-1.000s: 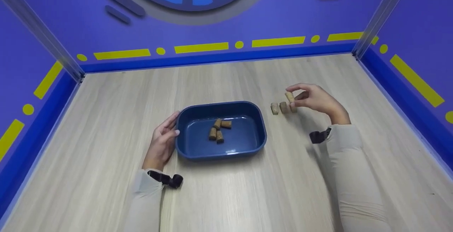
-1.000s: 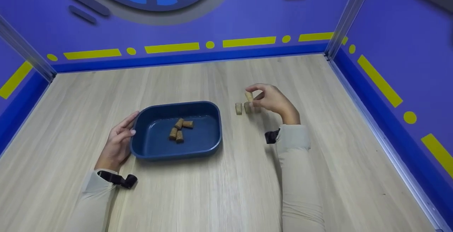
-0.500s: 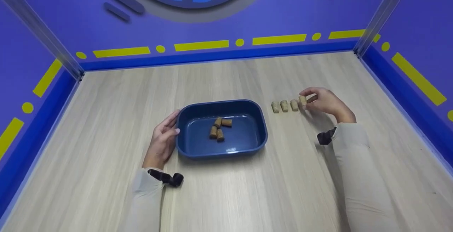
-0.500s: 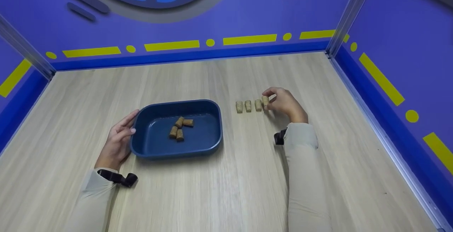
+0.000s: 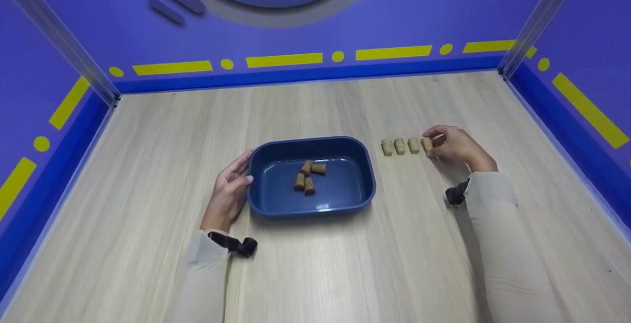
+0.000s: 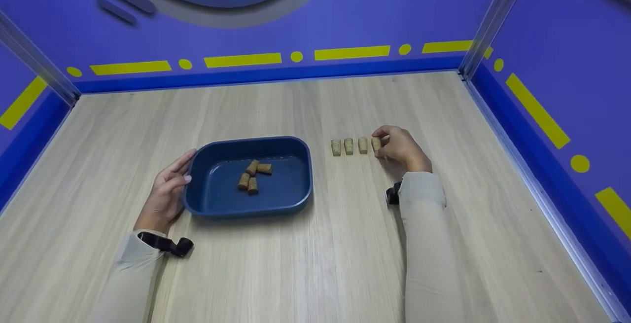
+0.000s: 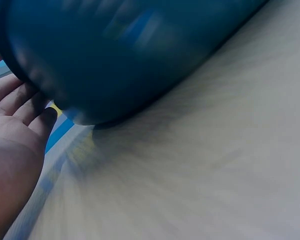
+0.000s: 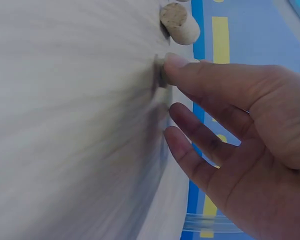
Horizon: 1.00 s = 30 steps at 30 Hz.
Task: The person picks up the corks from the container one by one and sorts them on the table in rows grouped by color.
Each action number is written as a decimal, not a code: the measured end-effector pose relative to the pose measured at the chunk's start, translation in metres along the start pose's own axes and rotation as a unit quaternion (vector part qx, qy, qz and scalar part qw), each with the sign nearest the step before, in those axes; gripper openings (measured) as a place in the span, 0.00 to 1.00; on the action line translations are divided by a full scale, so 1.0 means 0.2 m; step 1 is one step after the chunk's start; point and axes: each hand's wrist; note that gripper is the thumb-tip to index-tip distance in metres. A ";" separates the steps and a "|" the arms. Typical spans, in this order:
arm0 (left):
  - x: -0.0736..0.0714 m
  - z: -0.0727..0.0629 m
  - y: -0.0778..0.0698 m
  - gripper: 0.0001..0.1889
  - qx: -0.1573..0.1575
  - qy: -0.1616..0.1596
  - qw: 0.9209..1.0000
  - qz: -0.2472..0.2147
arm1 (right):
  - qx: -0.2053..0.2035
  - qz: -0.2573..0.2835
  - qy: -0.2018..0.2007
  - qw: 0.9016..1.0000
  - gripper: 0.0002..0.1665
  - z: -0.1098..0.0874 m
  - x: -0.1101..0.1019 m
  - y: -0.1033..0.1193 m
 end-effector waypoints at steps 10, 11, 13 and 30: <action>0.00 -0.01 0.00 0.36 -0.004 0.002 1.000 -0.005 | 0.004 0.012 0.002 1.000 0.32 0.00 0.02 -0.01; 0.00 -0.01 0.00 0.36 -0.001 0.003 1.000 -0.006 | 0.005 0.012 0.004 1.000 0.32 0.00 0.01 -0.01; 0.00 0.00 0.00 0.36 0.001 0.006 1.000 -0.009 | 0.005 0.013 0.006 1.000 0.33 -0.01 0.01 -0.01; 0.00 0.00 0.00 0.35 0.000 -0.001 1.000 -0.010 | -0.034 -0.011 -0.012 0.999 0.31 -0.05 -0.04 0.12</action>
Point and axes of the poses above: each hand's wrist, its own z-axis towards the middle knuckle, its own x-axis out of the palm, y = z × x, and after that the axes turned 5 degrees about x, right-handed
